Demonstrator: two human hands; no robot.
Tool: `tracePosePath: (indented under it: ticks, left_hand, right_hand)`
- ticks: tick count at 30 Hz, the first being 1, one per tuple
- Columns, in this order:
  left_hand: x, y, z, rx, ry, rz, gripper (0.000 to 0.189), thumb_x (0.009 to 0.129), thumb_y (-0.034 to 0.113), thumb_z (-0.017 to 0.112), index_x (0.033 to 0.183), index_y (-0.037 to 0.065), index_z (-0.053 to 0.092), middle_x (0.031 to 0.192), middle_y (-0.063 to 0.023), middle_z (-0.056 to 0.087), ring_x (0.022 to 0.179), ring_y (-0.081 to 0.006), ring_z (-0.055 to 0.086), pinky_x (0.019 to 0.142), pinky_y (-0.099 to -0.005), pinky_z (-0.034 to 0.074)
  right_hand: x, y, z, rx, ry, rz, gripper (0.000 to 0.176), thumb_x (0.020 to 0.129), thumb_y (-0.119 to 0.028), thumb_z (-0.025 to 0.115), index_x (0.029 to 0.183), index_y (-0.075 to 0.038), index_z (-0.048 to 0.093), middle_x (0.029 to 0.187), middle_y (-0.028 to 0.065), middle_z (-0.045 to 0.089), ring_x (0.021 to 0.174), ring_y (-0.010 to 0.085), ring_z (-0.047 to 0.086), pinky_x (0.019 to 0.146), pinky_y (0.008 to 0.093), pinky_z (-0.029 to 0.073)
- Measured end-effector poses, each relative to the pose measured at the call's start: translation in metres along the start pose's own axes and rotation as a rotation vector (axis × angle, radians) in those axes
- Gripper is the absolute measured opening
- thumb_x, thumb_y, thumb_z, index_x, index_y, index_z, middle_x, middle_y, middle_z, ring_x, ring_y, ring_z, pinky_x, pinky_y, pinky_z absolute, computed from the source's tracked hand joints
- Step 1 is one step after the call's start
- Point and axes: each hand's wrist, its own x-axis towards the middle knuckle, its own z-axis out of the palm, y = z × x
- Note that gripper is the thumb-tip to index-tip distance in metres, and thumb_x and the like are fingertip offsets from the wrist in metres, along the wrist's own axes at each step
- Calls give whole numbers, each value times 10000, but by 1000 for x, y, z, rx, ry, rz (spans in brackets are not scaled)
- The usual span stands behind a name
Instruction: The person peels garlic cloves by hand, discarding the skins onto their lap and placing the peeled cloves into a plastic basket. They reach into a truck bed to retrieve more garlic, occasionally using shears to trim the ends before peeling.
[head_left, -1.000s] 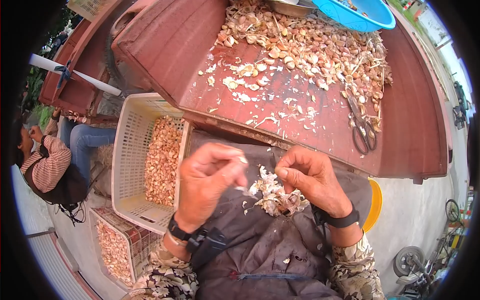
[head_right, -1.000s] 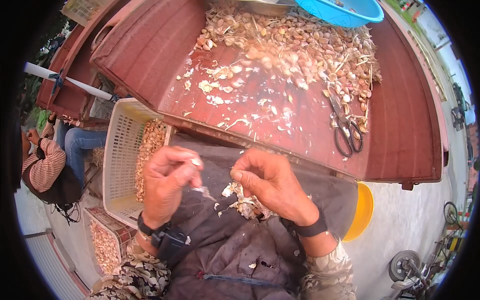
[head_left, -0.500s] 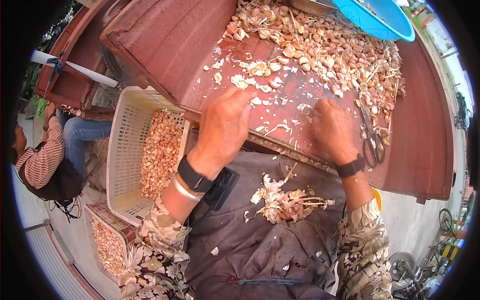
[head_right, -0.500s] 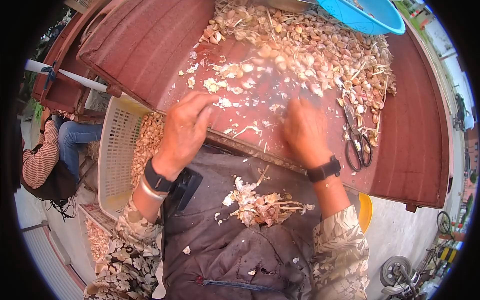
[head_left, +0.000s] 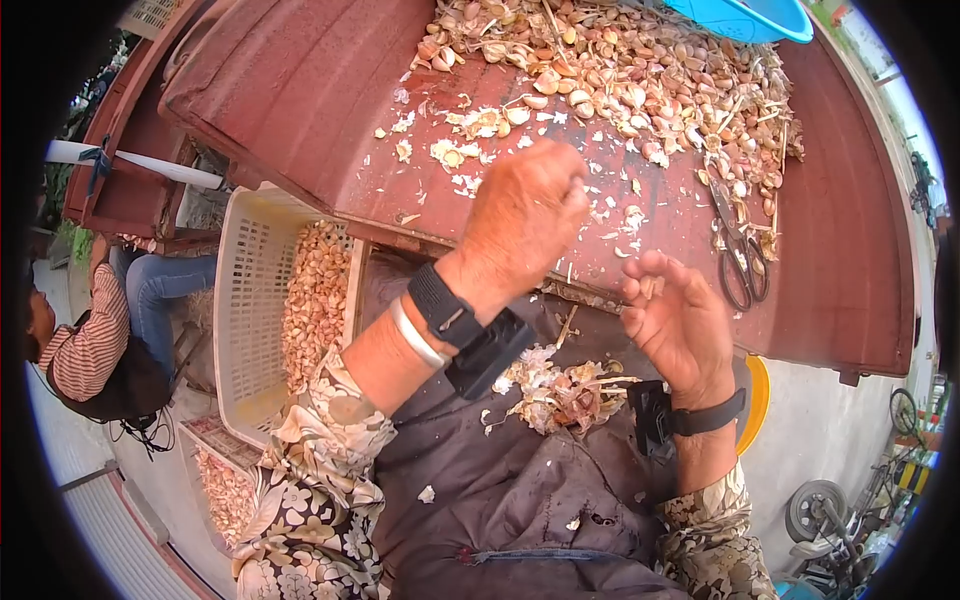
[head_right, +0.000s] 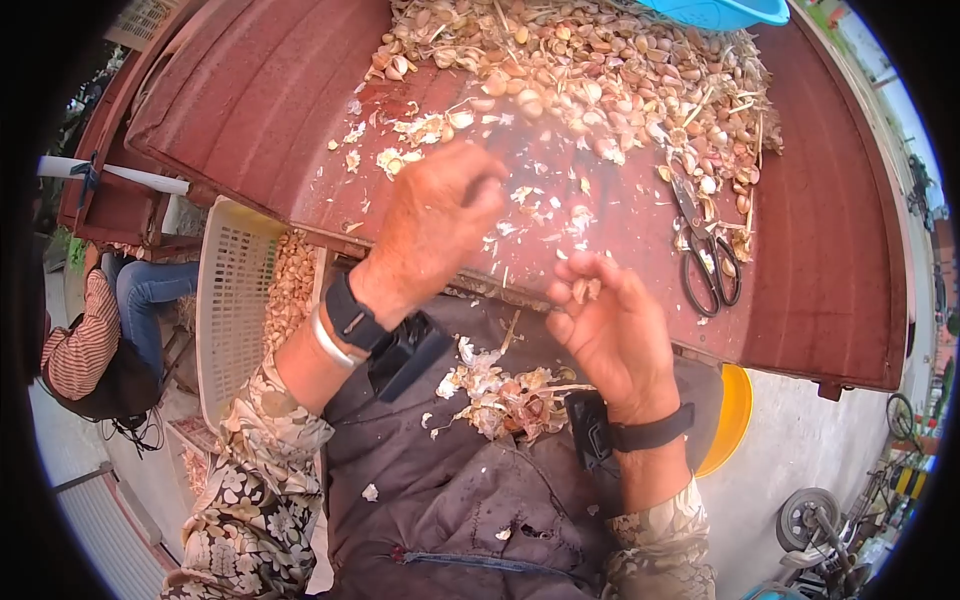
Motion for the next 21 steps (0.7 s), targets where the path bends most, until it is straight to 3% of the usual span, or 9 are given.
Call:
tracePosePath:
  ticks: [2, 5, 8, 11, 14, 15, 18, 21]
  left_hand:
    - [-13, 29, 7, -217, -183, 42, 157, 790, 48, 599, 938, 28, 648, 878, -157, 605, 759, -336, 616, 689, -408, 504]
    - [-9, 27, 40, -24, -112, 93, 141, 778, 31, 598, 910, 19, 644, 900, -165, 612, 784, -327, 630, 702, -399, 517]
    - [10, 23, 66, 220, -227, 32, 138, 756, 16, 600, 886, 11, 644, 912, -179, 620, 805, -337, 642, 715, -407, 529]
    - [18, -2, 106, 413, -292, 156, 120, 743, 10, 600, 857, 7, 636, 901, -188, 612, 795, -372, 639, 714, -436, 530]
    - [21, 2, 95, 332, -289, 91, 112, 749, 34, 614, 856, 12, 640, 908, -196, 602, 812, -386, 633, 732, -446, 527]
    - [19, 10, 85, 221, -239, -4, 102, 768, 72, 623, 853, 20, 640, 924, -196, 599, 852, -386, 625, 747, -443, 521]
    - [-1, 33, 59, -81, -373, 57, 106, 798, 74, 603, 882, 26, 645, 938, -182, 603, 864, -375, 619, 739, -434, 514]
    - [-15, 30, 33, -47, -171, 156, 125, 817, 47, 575, 922, 28, 641, 909, -171, 593, 836, -371, 613, 712, -432, 506]
  right_hand:
    - [0, 10, 18, 76, 43, 67, 258, 986, -276, 497, 1012, -34, 583, 990, 88, 606, 858, 218, 597, 666, 330, 510]
    - [7, 3, -6, 271, -42, 91, 242, 991, -250, 507, 994, -20, 580, 968, 103, 611, 852, 215, 602, 648, 310, 514]
    - [-2, -14, -8, 317, 8, 30, 176, 971, -188, 538, 973, -16, 571, 905, 91, 586, 761, 178, 560, 611, 279, 498]
    - [-14, -21, -16, 247, 54, -40, 151, 968, -172, 531, 988, -28, 571, 896, 86, 581, 753, 166, 559, 604, 273, 494]
    - [-17, -21, -33, 194, 34, -59, 164, 973, -180, 522, 1004, -26, 572, 922, 93, 594, 800, 184, 591, 655, 297, 526]
    - [-16, -21, -40, 189, 35, -50, 189, 979, -195, 515, 1015, -19, 574, 953, 108, 605, 867, 216, 612, 733, 340, 551]
    - [-12, -10, -14, 264, 165, -18, 212, 983, -212, 511, 1021, -12, 574, 958, 123, 610, 912, 243, 614, 797, 377, 557]
    - [-8, -5, -4, 374, 160, 79, 218, 989, -224, 506, 1027, -21, 576, 949, 127, 608, 886, 235, 598, 746, 353, 541]
